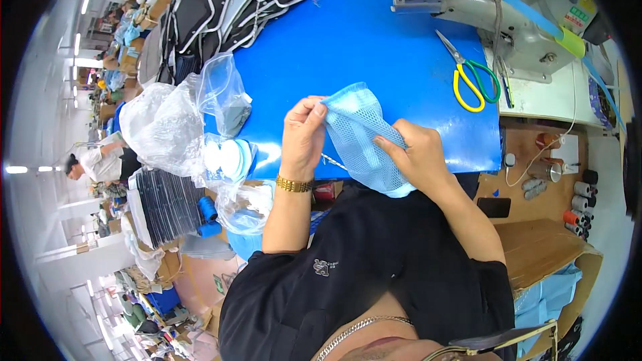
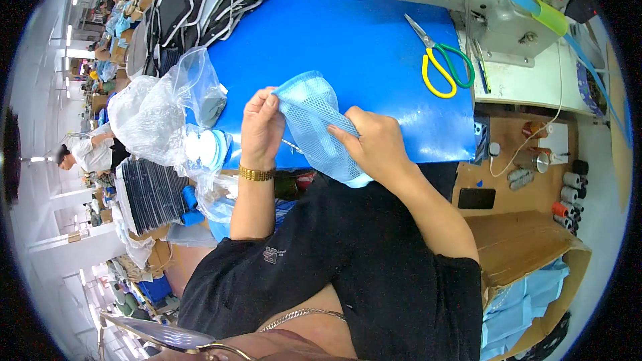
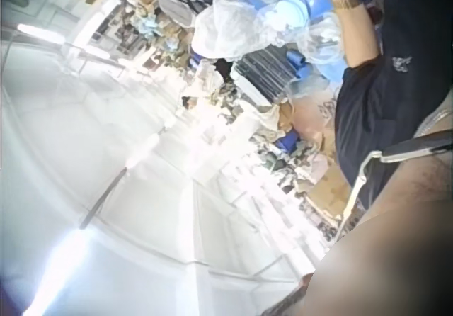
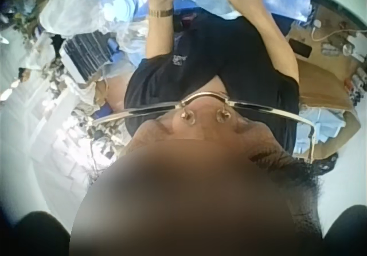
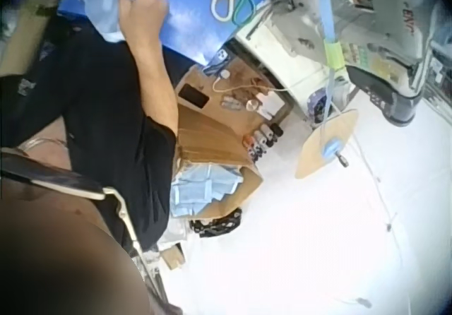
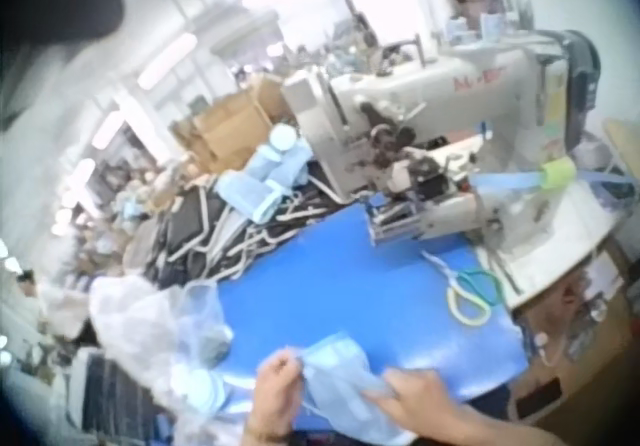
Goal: Assembling and sewing a mesh mask using an industrial sewing machine and scissors.
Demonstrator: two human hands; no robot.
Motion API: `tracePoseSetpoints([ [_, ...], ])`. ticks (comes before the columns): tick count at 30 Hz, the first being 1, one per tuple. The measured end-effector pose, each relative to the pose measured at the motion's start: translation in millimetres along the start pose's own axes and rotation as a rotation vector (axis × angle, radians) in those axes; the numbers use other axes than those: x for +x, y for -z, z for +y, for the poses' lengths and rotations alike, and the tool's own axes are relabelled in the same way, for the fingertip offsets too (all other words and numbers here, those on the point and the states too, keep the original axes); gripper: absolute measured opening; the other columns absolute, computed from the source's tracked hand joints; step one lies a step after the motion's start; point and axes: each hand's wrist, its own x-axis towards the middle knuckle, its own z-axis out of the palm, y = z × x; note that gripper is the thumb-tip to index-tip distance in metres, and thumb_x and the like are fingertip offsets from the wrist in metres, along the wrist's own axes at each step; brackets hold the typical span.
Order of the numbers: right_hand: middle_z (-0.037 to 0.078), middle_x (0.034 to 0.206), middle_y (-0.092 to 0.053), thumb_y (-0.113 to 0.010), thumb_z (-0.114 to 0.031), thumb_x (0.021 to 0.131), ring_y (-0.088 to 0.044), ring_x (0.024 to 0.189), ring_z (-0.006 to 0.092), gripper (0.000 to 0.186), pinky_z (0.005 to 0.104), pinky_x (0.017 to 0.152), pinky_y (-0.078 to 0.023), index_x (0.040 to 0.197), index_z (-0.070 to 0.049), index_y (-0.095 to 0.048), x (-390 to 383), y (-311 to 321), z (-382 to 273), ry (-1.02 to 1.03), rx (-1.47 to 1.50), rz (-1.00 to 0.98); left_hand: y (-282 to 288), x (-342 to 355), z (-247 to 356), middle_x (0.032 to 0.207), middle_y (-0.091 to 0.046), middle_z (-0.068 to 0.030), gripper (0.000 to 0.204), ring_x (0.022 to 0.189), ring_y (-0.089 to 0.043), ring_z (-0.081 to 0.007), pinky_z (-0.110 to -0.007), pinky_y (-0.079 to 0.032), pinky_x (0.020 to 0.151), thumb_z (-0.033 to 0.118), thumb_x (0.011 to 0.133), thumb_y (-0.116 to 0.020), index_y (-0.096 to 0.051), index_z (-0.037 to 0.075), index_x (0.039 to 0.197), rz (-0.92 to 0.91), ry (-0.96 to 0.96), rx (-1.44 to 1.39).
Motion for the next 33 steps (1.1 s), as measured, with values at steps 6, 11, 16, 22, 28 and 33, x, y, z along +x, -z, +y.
tracePoseSetpoints([
  [6, 0.020, 0.066, -0.058, -0.073, -0.024, 0.083, -0.060, 0.058, 0.0368, 0.029, 0.0400, 0.050, -0.043, 0.077, 0.000, -0.057, 0, 7, 8, -0.005, 0.017, -0.004, 1, 5, 13, 0.117, -0.063, -0.0117, 0.022, 0.110, -0.055, -0.0185, -0.033, -0.041, 0.097, 0.018, 0.092, -0.064, -0.067, -0.001, 0.104, -0.039, 0.035, 0.289],
  [11, 0.009, 0.077, -0.067, -0.065, -0.019, 0.091, -0.060, 0.069, 0.0121, 0.022, 0.0287, 0.063, -0.048, 0.098, 0.001, -0.066, 5, -1, 25, -0.205, 0.236, -0.112, 10, 17, 31, 0.089, -0.066, -0.0039, 0.014, 0.083, -0.058, -0.0104, -0.025, -0.044, 0.073, 0.016, 0.085, -0.071, -0.072, 0.003, 0.091, -0.006, -0.056, 0.763],
  [16, 0.009, 0.077, -0.069, -0.062, -0.013, 0.090, -0.065, 0.068, 0.0147, 0.018, 0.0278, 0.063, -0.051, 0.102, 0.000, -0.066, -6, -4, 84, -0.226, 0.159, 0.009, 36, 93, 105, 0.085, -0.069, -0.0051, 0.014, 0.078, -0.062, -0.0107, -0.026, -0.048, 0.071, 0.016, 0.086, -0.069, -0.071, 0.002, 0.090, 0.101, -0.418, 1.070],
  [22, 0.013, 0.076, -0.068, -0.066, -0.010, 0.087, -0.066, 0.064, 0.0181, 0.012, 0.0283, 0.059, -0.051, 0.094, -0.001, -0.069, -11, -12, 87, -0.183, 0.087, 0.050, 51, 248, 232, 0.089, -0.071, -0.0131, 0.028, 0.081, -0.067, -0.0207, -0.031, -0.050, 0.076, 0.028, 0.087, -0.066, -0.071, 0.002, 0.094, 0.435, -0.825, 1.278],
  [28, 0.007, 0.075, -0.067, -0.062, -0.005, 0.089, -0.063, 0.065, 0.0106, 0.011, 0.0236, 0.060, -0.050, 0.096, 0.002, -0.067, -11, -5, 84, -0.178, 0.075, 0.062, 93, 334, 199, 0.127, -0.057, -0.0192, 0.059, 0.117, -0.052, -0.0371, -0.045, -0.040, 0.101, 0.045, 0.083, -0.066, -0.057, 0.003, 0.123, 0.672, -0.759, 1.585],
  [33, 0.012, 0.075, -0.067, -0.066, -0.007, 0.086, -0.065, 0.064, 0.0169, 0.011, 0.0281, 0.059, -0.050, 0.094, 0.000, -0.069, -11, -8, 82, -0.191, 0.062, 0.066, 101, 235, 4, 0.119, -0.061, -0.0160, 0.038, 0.115, -0.052, -0.0346, -0.045, -0.040, 0.101, 0.026, 0.078, -0.072, -0.063, 0.007, 0.110, 0.231, -0.666, 1.426],
])
